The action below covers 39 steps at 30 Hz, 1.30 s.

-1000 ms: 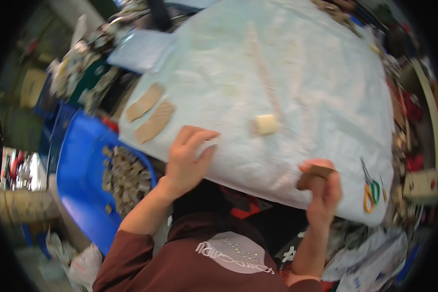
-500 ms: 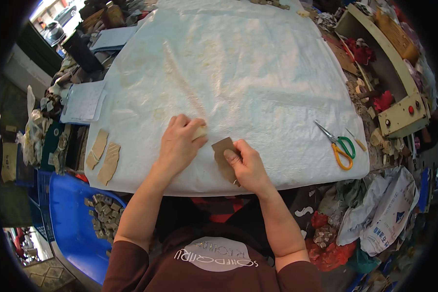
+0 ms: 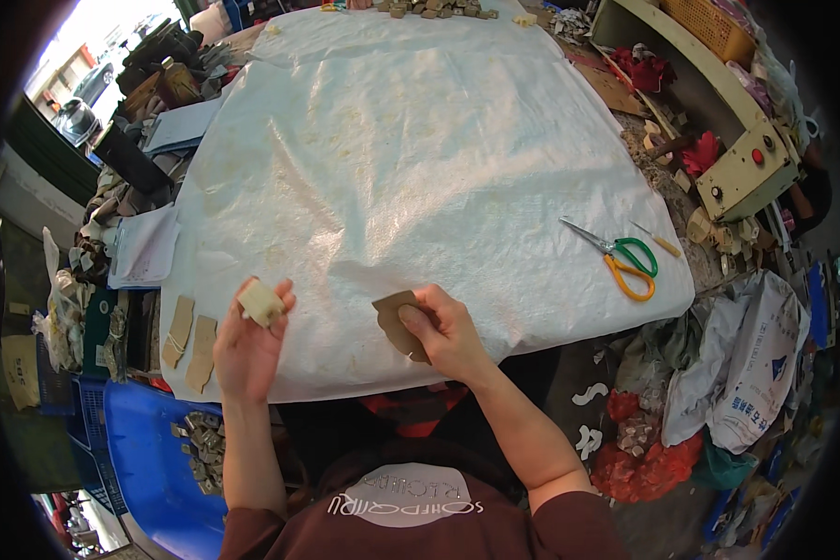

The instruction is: The person wraps small, light-colored rectangular objects with brown paper strips. They fold the paper around the object, trim the excess with scissors, and place the wrapped item into a blue bin. The process is repeated for multiple items.

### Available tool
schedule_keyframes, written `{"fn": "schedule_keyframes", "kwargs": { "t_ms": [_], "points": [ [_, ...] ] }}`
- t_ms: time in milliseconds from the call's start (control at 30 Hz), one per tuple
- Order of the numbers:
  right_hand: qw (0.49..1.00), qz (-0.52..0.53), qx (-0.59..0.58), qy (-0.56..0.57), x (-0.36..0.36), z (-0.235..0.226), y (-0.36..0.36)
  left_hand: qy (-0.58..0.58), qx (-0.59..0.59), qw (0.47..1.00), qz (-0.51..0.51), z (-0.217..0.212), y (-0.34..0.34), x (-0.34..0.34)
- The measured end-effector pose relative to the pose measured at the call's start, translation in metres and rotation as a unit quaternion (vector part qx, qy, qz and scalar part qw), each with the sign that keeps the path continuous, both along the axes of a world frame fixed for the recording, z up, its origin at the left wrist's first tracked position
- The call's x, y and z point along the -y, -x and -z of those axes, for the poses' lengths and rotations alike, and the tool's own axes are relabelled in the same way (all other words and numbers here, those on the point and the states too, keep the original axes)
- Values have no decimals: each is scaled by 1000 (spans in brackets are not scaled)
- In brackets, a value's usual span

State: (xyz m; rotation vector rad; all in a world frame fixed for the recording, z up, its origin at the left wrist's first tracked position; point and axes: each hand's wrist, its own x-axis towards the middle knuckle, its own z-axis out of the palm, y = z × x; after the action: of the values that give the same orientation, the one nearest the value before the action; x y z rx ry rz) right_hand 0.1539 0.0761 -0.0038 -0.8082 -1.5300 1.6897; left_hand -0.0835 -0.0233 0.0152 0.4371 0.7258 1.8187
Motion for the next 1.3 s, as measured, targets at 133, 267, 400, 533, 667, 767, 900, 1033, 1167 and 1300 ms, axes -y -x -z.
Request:
{"fn": "schedule_keyframes", "kwargs": {
  "t_ms": [133,267,400,533,667,767,900,1033,1167,1300],
  "points": [
    [989,-4,55,-140,12,-21,-17,44,-186,980,62,-8,-38,21],
    [947,-26,126,-293,14,-44,-33,80,-244,959,116,-16,-71,31],
    [928,-64,155,-332,20,-63,-39,75,-288,948,115,-9,-88,38],
    [940,-96,151,-289,26,-65,-40,70,-323,938,102,-15,-100,36],
    [951,-140,164,-220,32,-61,-39,67,-326,928,171,-4,-96,44],
    [951,-145,160,-223,35,-58,-36,61,-368,916,147,-6,-101,46],
    [960,-131,144,-203,39,-52,-32,51,-376,912,157,-5,-103,44],
    [959,-131,145,-204,39,-50,-30,52,-385,906,167,-8,-104,43],
    [960,-126,146,-201,39,-49,-30,56,-367,913,167,-11,-106,42],
    [961,-141,150,-183,37,-52,-31,55,-392,904,164,-6,-103,43]
  ]
}}
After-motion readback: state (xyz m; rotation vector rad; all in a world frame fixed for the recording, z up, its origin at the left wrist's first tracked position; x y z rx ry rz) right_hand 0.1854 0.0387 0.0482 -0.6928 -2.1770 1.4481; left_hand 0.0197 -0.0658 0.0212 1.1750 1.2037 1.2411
